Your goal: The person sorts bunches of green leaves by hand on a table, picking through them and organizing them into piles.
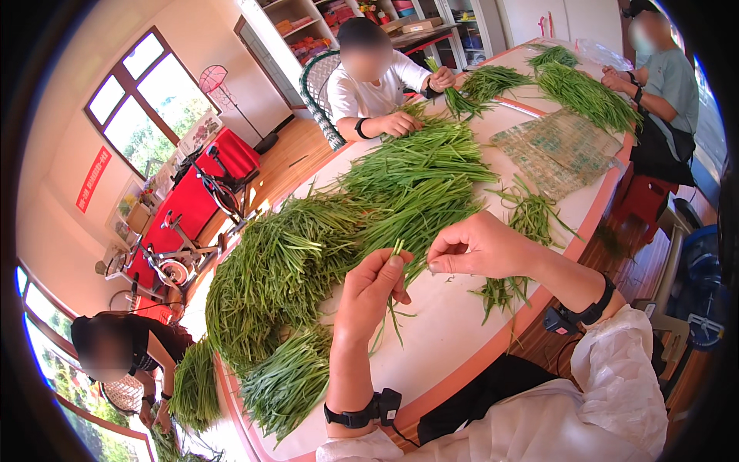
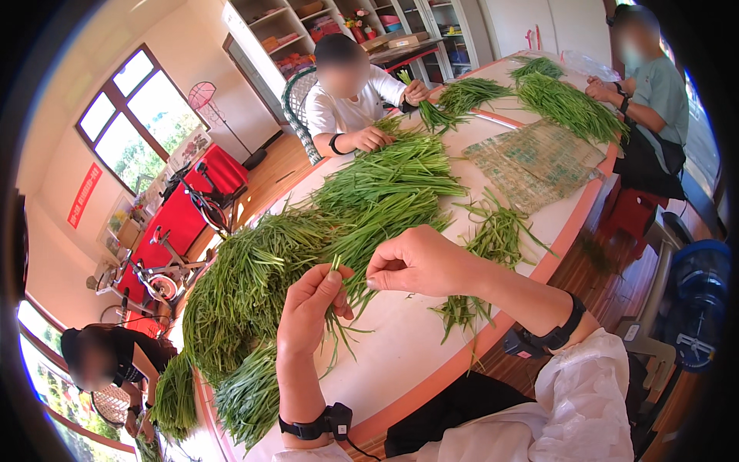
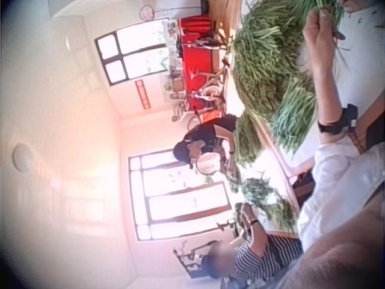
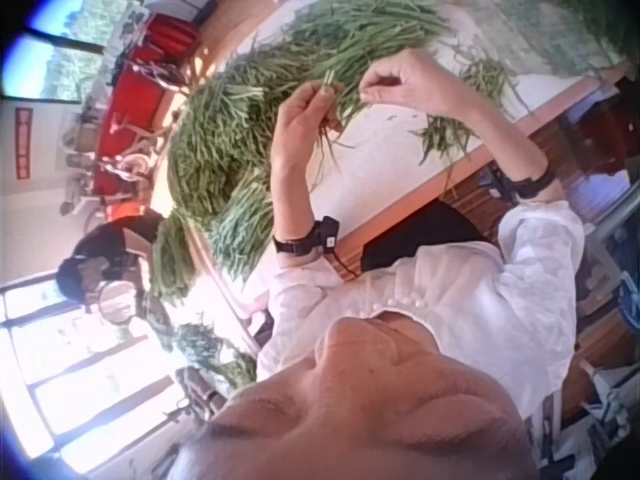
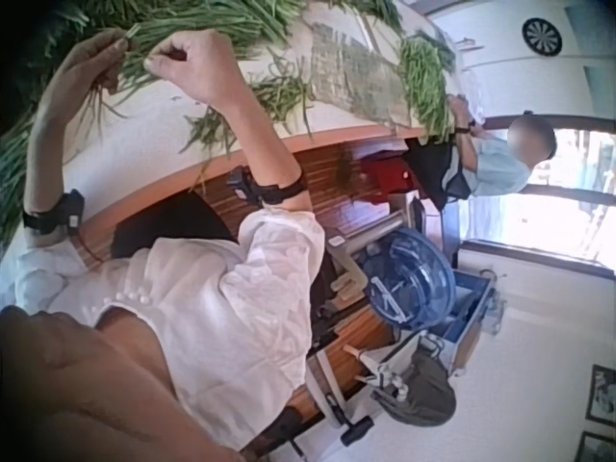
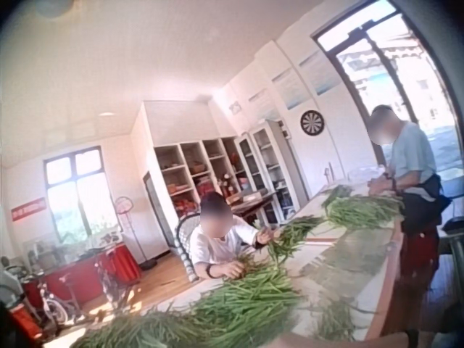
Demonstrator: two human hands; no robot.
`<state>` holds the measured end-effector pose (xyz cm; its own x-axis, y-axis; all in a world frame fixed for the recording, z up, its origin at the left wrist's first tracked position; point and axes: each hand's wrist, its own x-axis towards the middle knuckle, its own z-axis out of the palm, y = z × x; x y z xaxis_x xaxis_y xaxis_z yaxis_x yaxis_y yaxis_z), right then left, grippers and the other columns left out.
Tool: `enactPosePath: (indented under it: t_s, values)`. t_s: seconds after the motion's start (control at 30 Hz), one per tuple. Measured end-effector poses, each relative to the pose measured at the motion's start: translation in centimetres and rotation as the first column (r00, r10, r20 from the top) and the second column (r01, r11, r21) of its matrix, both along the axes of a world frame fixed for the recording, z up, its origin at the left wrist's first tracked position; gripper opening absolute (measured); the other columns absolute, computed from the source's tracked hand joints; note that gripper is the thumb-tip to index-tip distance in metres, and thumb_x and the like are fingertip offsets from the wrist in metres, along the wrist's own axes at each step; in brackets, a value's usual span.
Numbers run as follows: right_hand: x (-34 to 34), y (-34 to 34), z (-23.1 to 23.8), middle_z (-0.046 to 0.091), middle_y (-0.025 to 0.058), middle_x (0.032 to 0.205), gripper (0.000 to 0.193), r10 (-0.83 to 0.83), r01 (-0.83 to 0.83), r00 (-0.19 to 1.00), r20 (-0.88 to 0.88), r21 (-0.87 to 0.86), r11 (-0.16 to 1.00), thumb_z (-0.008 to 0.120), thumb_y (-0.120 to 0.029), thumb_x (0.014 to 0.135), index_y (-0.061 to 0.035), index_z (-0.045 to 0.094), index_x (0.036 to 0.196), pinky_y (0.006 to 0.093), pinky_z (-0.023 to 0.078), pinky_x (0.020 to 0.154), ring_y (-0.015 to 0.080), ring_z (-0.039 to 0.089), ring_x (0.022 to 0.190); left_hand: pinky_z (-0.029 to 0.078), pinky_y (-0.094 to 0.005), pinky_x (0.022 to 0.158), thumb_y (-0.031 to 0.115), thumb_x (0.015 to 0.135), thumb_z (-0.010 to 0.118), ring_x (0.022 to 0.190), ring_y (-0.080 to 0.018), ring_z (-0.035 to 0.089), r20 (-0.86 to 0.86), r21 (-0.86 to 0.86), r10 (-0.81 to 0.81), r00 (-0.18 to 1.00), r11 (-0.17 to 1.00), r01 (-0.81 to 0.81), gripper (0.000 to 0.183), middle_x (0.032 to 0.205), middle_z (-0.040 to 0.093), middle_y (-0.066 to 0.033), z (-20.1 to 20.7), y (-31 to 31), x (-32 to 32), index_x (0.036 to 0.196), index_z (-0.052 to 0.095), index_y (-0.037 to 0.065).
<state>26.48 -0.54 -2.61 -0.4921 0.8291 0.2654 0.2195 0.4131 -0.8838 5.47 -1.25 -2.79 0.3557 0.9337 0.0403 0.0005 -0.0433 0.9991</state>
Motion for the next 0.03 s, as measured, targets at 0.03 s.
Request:
enactPosePath:
  t_s: [0.03]
  values:
    - [-0.03,0.11,-0.05,0.063,0.0028,0.067,0.029,-0.022,0.022,1.000,0.011,0.025,0.999,0.066,-0.031,0.080,-0.0031,0.065,0.084,0.0218,0.043,0.055,0.0049,0.052,0.059,0.044,-0.0269,0.056,0.017,0.092,0.046,0.057,-0.0109,0.046,-0.003,0.002,-0.001,1.000,1.000,0.001,0.024,0.064,0.047,-0.0018,-0.08,0.03,-0.05,0.100,0.054,-0.004]
